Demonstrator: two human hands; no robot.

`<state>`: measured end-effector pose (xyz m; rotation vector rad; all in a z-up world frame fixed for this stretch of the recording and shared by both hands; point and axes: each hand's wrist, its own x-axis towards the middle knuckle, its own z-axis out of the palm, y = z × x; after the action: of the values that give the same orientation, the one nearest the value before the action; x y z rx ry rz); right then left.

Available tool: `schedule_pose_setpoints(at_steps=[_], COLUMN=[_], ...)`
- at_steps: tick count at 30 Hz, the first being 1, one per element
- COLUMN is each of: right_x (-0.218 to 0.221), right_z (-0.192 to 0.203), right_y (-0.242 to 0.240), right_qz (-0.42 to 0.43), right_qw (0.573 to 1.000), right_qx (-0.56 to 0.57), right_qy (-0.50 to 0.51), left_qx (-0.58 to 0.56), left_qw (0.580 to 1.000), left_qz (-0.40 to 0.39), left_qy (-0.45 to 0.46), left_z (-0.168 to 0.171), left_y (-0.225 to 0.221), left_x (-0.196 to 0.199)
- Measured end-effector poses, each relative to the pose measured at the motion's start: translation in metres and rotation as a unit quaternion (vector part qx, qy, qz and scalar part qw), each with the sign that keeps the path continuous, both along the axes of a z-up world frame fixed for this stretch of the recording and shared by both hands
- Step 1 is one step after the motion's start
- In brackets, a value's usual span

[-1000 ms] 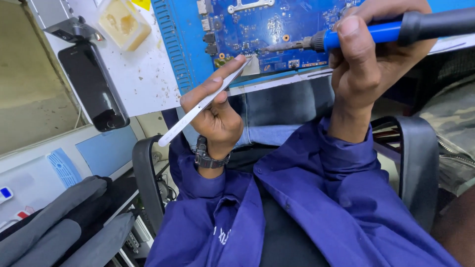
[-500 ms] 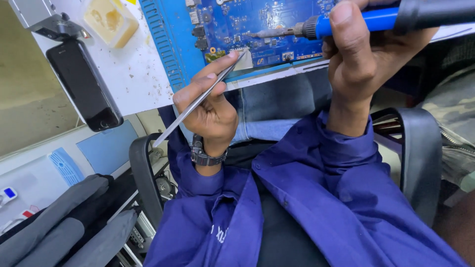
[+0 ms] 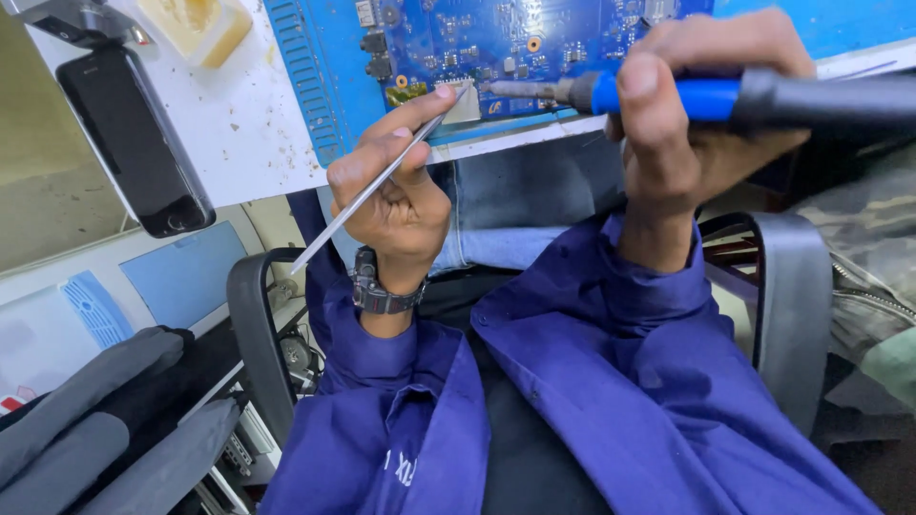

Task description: Soldering and repairing electronic components on a laptop motherboard using a soldering iron and tweezers.

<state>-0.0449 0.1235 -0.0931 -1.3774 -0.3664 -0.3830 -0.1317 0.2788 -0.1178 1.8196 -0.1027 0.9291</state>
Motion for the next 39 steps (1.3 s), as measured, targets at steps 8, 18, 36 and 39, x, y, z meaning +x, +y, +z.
schedule_pose_setpoints(at_steps=[8,18,36,39], right_x=[-0.017,-0.007,-0.005,-0.005], right_z=[-0.014,-0.027,-0.039,-0.037], right_y=[0.001,-0.005,-0.008,-0.007], right_qz=[-0.022,0.059,0.044,0.041], right_qw=[0.999,0.997,0.993,0.992], right_qx=[0.030,0.030,0.025,0.025], right_qy=[0.003,-0.049,-0.103,-0.119], left_qx=[-0.028,-0.071,-0.010,0.013], left_qw=[0.999,0.997,0.998,0.998], left_qz=[-0.018,-0.006,-0.049,-0.046], left_qy=[-0.012,-0.032,-0.046,-0.046], left_z=[-0.006,-0.007,-0.024,-0.018], left_y=[0.002,-0.001,0.010,0.010], left_x=[0.001,0.004,-0.004,-0.003])
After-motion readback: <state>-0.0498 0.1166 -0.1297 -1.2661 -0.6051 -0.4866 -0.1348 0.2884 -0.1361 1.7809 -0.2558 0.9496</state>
